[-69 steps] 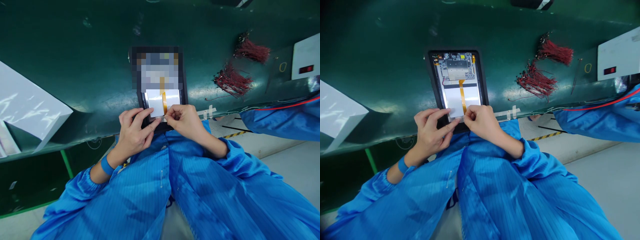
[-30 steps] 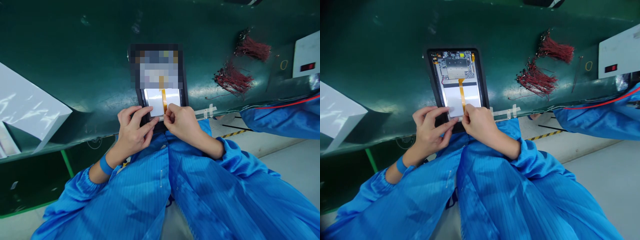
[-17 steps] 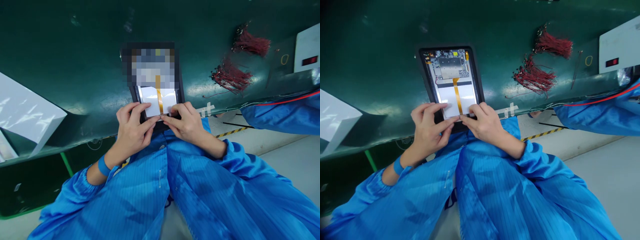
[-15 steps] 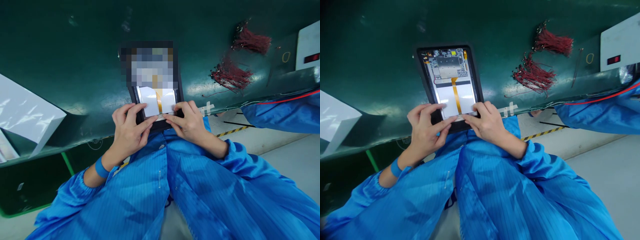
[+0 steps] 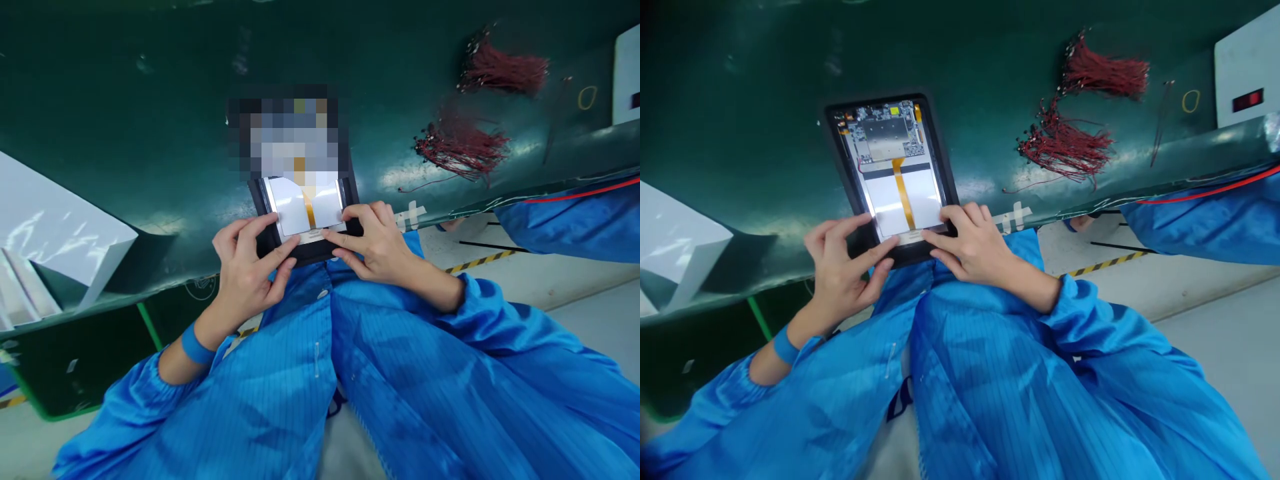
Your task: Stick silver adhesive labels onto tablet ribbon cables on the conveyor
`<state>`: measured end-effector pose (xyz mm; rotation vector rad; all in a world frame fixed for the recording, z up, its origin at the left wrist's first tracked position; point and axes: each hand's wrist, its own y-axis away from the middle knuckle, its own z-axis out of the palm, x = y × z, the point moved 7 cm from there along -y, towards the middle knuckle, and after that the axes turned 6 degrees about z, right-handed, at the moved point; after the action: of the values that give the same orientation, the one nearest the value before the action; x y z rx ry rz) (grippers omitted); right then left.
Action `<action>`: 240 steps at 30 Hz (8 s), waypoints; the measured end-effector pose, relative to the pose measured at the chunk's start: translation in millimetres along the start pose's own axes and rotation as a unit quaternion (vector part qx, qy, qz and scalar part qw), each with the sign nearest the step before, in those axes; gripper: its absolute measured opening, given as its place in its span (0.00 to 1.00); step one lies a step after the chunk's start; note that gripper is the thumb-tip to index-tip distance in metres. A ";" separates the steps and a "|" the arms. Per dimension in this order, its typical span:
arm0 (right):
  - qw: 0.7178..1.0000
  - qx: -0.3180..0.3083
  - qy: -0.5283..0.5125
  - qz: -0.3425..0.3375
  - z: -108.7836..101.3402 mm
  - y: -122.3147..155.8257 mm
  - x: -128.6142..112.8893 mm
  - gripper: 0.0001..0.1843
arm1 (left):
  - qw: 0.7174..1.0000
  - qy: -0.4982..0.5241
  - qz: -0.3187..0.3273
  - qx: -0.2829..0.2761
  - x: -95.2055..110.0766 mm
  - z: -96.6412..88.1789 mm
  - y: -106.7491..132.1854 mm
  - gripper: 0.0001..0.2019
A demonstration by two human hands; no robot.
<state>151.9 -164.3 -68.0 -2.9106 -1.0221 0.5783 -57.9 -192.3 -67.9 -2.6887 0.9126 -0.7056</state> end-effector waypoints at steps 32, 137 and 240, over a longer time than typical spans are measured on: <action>0.997 -0.055 -0.045 0.004 -38.2 -8.1 74.8 0.17 | 0.908 0.356 -0.208 -0.079 31.8 44.1 -121.0 0.10; 0.984 -0.163 -0.028 -0.072 -6.6 -31.2 7.9 0.13 | 0.988 -0.036 -0.009 0.153 38.2 12.5 -8.0 0.15; 0.948 0.133 -0.273 0.095 -21.7 -72.5 83.5 0.06 | 0.945 -0.191 -0.265 -0.030 -135.2 -31.2 -134.2 0.02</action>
<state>175.8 -54.1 -67.4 -2.6687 -0.6083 1.4651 -98.2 -4.9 -44.8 -2.9922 0.1143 -0.2154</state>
